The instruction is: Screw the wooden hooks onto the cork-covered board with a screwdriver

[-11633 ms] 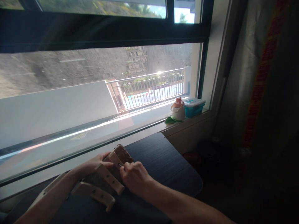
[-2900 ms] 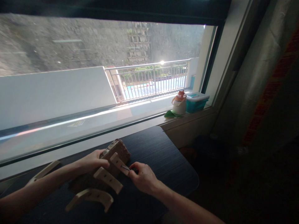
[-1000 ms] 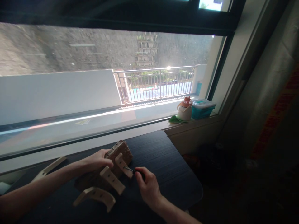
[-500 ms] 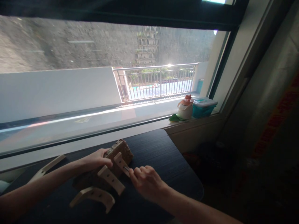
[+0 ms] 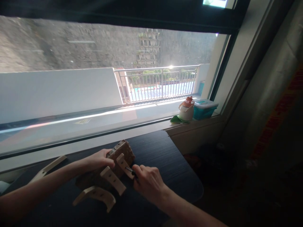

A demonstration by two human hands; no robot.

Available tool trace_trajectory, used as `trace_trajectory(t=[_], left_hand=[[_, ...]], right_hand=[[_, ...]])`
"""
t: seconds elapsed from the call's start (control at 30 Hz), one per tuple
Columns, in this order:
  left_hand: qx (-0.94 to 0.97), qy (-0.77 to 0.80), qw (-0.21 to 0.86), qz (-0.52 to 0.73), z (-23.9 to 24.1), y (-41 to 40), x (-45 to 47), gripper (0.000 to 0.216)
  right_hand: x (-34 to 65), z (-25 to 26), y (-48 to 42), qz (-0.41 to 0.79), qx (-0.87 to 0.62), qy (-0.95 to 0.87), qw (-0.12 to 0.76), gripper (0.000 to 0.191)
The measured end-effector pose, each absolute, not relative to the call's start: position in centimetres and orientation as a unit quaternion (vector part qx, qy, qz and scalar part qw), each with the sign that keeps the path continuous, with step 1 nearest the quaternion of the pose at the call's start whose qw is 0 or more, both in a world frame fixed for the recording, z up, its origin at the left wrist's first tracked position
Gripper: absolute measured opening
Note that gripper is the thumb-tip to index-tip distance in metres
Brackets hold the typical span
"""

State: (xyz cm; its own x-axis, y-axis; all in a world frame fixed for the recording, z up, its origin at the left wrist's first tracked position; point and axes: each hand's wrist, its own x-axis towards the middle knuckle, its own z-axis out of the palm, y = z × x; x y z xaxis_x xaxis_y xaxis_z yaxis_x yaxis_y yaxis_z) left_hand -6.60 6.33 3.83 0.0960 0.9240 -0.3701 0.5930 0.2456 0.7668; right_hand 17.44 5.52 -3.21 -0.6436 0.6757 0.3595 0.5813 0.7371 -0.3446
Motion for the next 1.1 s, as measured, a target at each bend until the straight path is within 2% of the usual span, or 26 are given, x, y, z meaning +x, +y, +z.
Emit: trace_trajectory(t=[0.1, 0.2, 0.27, 0.4, 0.5, 0.63, 0.87, 1.1], left_hand=[[0.59, 0.647, 0.447, 0.183, 3.9, 6.3, -6.5, 0.026], [0.588, 0.648, 0.449, 0.182, 3.9, 6.3, -6.6, 0.027], [0.585, 0.65, 0.451, 0.179, 3.8, 6.3, -6.6, 0.027], [0.584, 0.654, 0.444, 0.185, 3.7, 6.4, -6.8, 0.028], [0.583, 0.657, 0.44, 0.188, 3.7, 6.4, -6.7, 0.028], [0.578, 0.658, 0.445, 0.186, 3.9, 6.3, -6.4, 0.03], [0.577, 0.655, 0.447, 0.195, 4.5, 6.0, -5.9, 0.032], [0.583, 0.656, 0.439, 0.191, 4.4, 6.2, -5.8, 0.03]], right_hand=[[17.6, -3.2, 5.8, -0.037, -0.255, -0.942, 0.216, 0.012], [17.5, -4.0, 6.3, -0.054, -0.218, -0.947, 0.231, 0.015], [17.3, -4.8, 6.5, 0.028, -0.236, -0.936, 0.26, 0.014], [16.4, -6.2, 6.7, 0.345, -0.401, -0.771, 0.354, 0.019], [16.2, -5.7, 7.0, 0.456, -0.452, -0.689, 0.335, 0.025], [17.5, -3.5, 6.8, 0.349, -0.457, -0.768, 0.282, 0.023], [19.3, -2.0, 4.9, 0.222, -0.332, -0.861, 0.314, 0.032], [18.6, -2.1, 5.0, 0.165, -0.3, -0.883, 0.321, 0.03]])
